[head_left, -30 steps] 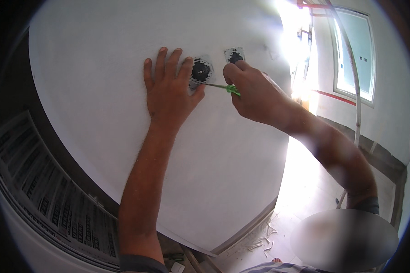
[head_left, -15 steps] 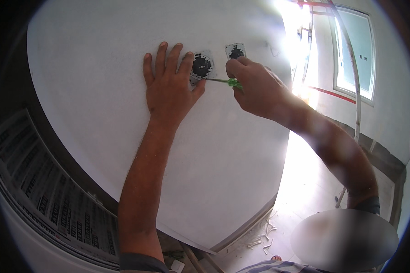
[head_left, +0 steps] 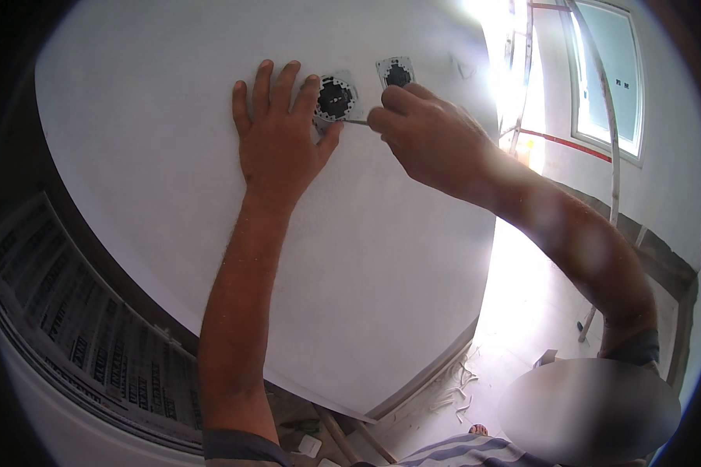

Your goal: The person installs two electrical outlet boxes into wall cutouts, secures them with screws, and attaches white faceplates. The person uses a screwdriver and a voltage tester to prepare and fasten the components.

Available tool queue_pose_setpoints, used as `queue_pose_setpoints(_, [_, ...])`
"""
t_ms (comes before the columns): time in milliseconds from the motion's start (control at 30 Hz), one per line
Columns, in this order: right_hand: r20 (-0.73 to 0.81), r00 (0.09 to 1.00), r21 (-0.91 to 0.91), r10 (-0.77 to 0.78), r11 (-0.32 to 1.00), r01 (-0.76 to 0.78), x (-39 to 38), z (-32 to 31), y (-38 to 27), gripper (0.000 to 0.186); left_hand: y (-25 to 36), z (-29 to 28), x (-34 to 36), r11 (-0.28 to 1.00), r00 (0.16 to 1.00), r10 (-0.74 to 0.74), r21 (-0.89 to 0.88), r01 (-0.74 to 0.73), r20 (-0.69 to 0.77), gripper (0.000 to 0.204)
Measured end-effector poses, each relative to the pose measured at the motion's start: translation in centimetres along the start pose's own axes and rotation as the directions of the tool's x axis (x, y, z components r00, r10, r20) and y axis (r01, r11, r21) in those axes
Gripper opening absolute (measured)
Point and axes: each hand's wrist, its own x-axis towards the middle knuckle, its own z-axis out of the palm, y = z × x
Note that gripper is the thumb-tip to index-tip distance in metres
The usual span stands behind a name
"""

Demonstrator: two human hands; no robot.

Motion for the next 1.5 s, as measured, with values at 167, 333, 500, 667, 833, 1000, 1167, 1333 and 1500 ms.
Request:
queue_pose_setpoints(167, [0.422, 0.833, -0.024, 0.358, 0.923, -0.384, 2.3, -1.2, -0.5, 0.019, -0.3, -0.1, -0.1, 1.000, 1.000, 0.009, 0.002, -0.009, -0.002, 0.062])
queue_pose_setpoints(333, [0.432, 0.772, 0.106, 0.467, 0.824, -0.557, 2.9, -1.7, -1.2, 0.018, -0.2, -0.3, -0.1, 1.000, 1.000, 0.010, -0.011, -0.010, 0.024, 0.061])
queue_pose_setpoints(500, [0.088, 0.993, -0.092, -0.079, 0.992, 0.087, 0.6, -0.1, 0.3, 0.018, -0.2, -0.4, 0.0, 0.999, 1.000, 0.009, -0.034, -0.008, 0.026, 0.061])
queue_pose_setpoints(667, [0.388, 0.881, -0.157, 0.272, 0.961, -0.228, 2.9, -0.3, 0.2, 0.020, -0.3, 0.1, -0.1, 1.000, 1.000, 0.002, -0.021, -0.001, 0.025, 0.058])
queue_pose_setpoints(833, [0.289, 0.886, 0.067, 0.362, 0.916, -0.396, 2.5, -0.2, -0.7, 0.018, -0.4, 0.2, -0.2, 1.000, 1.000, 0.006, -0.008, -0.006, 0.014, 0.059])
queue_pose_setpoints(1000, [0.098, 0.993, -0.115, -0.060, 0.991, 0.071, 0.6, 0.0, 1.0, 0.016, -0.3, 0.2, 0.0, 1.000, 1.000, -0.002, -0.030, 0.002, 0.003, 0.061])
queue_pose_setpoints(1167, [0.457, 0.788, 0.034, 0.412, 0.877, -0.479, 2.4, -1.1, -0.7, 0.015, -0.3, 0.2, -0.1, 1.000, 1.000, -0.001, -0.011, 0.001, 0.006, 0.060])
queue_pose_setpoints(1333, [0.277, 0.906, 0.105, 0.322, 0.927, -0.361, 1.4, -0.3, -0.9, 0.021, -0.3, -0.1, 0.1, 1.000, 1.000, -0.005, -0.026, 0.006, 0.022, 0.060])
queue_pose_setpoints(1500, [0.334, 0.942, -0.148, -0.008, 0.987, 0.061, 0.6, -0.3, 0.2, 0.015, -0.2, 0.0, 0.0, 0.999, 1.000, -0.006, -0.036, 0.007, 0.013, 0.060])
